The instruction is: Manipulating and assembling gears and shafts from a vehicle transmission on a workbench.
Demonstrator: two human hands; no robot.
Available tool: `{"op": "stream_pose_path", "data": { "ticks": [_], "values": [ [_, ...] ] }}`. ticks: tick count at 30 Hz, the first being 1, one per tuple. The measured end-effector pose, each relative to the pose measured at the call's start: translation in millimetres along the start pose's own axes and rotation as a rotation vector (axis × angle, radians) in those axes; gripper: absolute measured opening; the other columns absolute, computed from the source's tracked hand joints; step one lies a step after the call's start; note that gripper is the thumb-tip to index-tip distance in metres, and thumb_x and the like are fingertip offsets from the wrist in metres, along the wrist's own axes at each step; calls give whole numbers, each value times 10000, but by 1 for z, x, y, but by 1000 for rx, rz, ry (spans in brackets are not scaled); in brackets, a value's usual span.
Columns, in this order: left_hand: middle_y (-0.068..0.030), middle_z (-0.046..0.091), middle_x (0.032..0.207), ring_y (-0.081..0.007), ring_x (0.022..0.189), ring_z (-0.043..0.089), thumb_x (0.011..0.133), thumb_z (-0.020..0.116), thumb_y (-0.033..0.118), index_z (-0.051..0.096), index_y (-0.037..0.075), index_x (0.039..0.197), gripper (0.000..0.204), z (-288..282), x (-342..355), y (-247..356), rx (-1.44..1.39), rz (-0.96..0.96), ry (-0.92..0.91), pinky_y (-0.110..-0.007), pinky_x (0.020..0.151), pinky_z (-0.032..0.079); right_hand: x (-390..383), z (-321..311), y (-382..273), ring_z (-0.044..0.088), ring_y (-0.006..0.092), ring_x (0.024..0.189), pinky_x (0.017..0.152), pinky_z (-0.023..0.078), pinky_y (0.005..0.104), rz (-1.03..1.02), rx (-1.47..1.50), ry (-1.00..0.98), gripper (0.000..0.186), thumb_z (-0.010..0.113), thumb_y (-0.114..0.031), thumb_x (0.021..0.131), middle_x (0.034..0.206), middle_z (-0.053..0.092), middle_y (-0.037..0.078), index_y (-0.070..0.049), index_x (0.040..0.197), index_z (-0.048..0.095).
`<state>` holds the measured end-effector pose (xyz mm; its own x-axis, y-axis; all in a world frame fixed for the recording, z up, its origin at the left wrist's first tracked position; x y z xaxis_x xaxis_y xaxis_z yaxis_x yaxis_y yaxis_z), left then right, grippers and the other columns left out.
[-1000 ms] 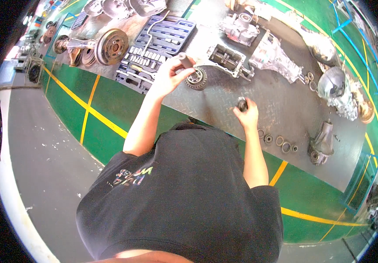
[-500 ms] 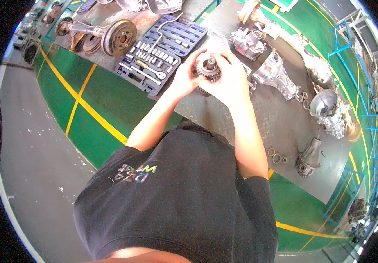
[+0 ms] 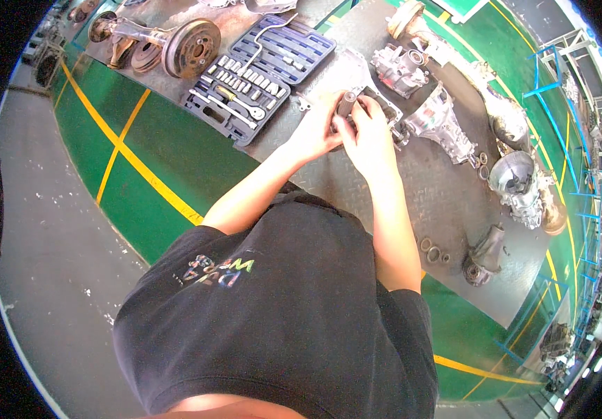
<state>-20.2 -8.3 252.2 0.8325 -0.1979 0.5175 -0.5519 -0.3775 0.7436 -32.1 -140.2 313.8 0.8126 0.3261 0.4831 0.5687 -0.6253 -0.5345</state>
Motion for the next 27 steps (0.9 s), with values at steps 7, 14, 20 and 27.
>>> {"op": "stream_pose_path", "data": {
  "ticks": [7, 14, 20, 27],
  "values": [
    [-197, 668, 1168, -355, 1086, 655, 709, 870, 380, 615, 14, 1258, 707, -1, 1, -9, 96, -72, 60, -427, 966, 510, -2, 5, 26, 643, 379, 1068, 950, 506, 422, 147, 141, 130, 294, 743, -117, 863, 1161, 657, 224, 60, 1087, 674],
    [-199, 664, 1197, -354, 1141, 639, 680, 896, 398, 631, -14, 1215, 725, 14, -28, -42, 108, 12, 45, -431, 1000, 491, 5, -2, 14, 636, 393, 1045, 936, 504, 442, 18, 53, 15, 260, 727, -105, 865, 1128, 658, 221, 63, 1049, 652],
    [-193, 661, 1216, -351, 1167, 631, 675, 900, 385, 614, 4, 1251, 748, 15, -23, -38, -42, -186, -91, -421, 1024, 483, 6, -8, 14, 642, 378, 1017, 917, 509, 433, -14, 27, 2, 213, 715, -97, 873, 1101, 667, 193, 45, 1023, 667],
    [-191, 656, 1221, -347, 1150, 639, 690, 898, 375, 599, 26, 1274, 743, 23, -35, -53, -24, -266, -39, -418, 1008, 496, 7, -7, 12, 653, 374, 1002, 901, 517, 427, -3, 81, -12, 227, 727, -110, 867, 1079, 677, 196, 50, 1018, 669]
  ]
}}
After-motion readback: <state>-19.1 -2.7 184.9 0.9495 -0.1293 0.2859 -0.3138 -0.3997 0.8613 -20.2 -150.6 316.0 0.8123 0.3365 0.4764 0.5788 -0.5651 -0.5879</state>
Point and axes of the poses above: each hand's wrist, its own x-axis towards the middle knuckle, its own z-axis out of the palm, y = z × x, the point moved 4 cm from there along x, towards the middle knuckle
